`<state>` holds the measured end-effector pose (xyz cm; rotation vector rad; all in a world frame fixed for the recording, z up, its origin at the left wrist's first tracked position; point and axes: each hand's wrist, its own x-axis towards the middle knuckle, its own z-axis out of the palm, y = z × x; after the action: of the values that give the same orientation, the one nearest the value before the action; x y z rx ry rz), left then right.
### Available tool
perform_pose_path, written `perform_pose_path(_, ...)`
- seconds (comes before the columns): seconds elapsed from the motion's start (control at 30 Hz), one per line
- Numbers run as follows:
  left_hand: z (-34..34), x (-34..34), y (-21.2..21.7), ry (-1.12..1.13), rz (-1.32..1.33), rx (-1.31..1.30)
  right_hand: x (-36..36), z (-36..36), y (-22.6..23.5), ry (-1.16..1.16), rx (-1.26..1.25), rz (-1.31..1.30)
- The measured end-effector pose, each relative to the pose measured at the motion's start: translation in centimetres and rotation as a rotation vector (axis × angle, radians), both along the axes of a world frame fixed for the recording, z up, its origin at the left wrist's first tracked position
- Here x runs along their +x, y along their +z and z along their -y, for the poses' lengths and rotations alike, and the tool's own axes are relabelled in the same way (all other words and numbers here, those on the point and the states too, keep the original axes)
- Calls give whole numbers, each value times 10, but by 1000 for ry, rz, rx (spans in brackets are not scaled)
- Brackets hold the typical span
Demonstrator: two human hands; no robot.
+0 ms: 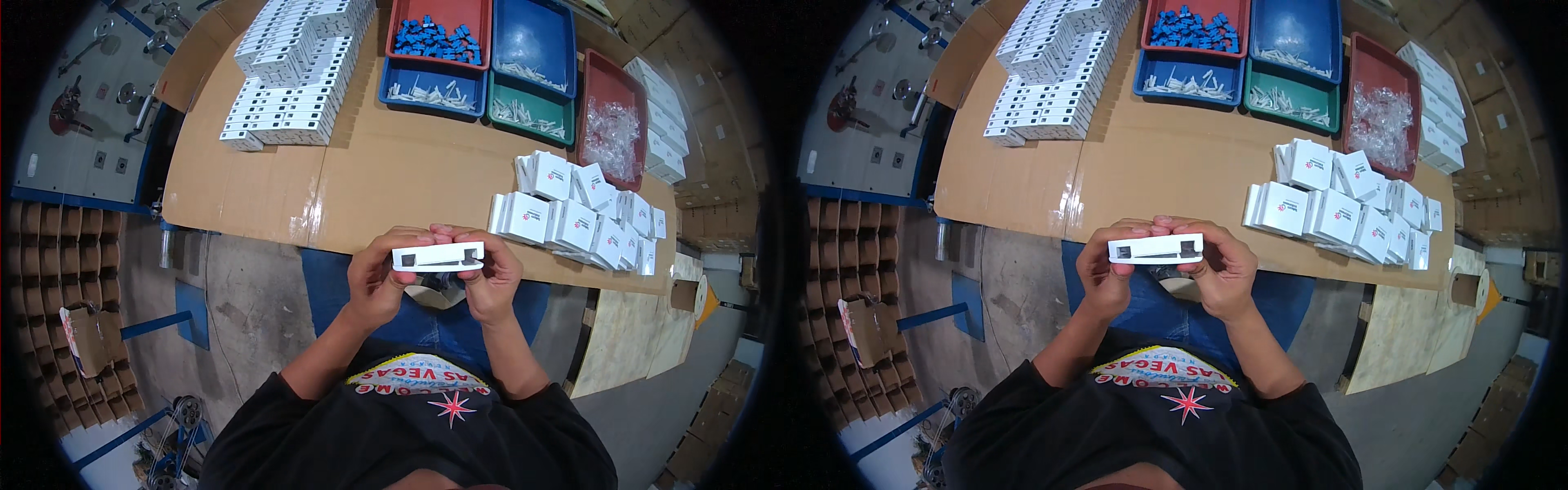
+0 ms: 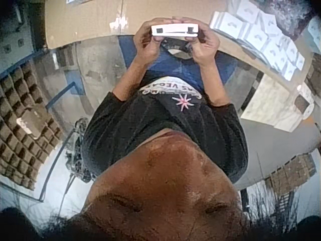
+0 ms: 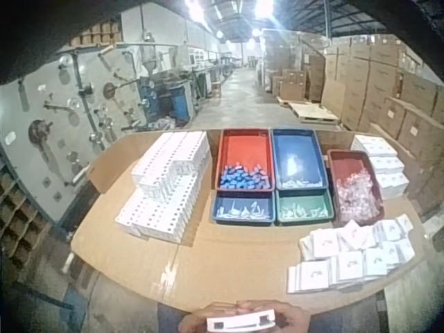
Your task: The person assembles small electrical components into white boxes. They open a box, insert a blue plastic piece and a white plastic piece from nearby trays, and then close the box. The process is repeated for multiple units.
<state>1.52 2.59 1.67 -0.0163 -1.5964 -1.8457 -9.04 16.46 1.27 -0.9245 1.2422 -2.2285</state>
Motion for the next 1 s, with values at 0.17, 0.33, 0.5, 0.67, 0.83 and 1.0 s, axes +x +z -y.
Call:
perform_pose_path(0.17,0,1,-3,-26,-41,9,1,0,1,8,-14,14)
perform_pose_path(0.33,0,1,-2,-42,-33,-21,-1,0,-1,12,-11,22)
perform_pose_path(0.5,-1,3,-5,-64,-7,0,-5,-1,1,28,4,-1)
perform_pose_path(0.67,5,-1,-5,-93,-4,-58,-5,1,-3,11,-6,-2)
perform_pose_path(0.83,3,-10,7,-82,284,164,-4,11,5,-117,162,41)
perform_pose_path(1.0,7,-12,-13,-360,418,939,-10,22,-11,-306,655,-661)
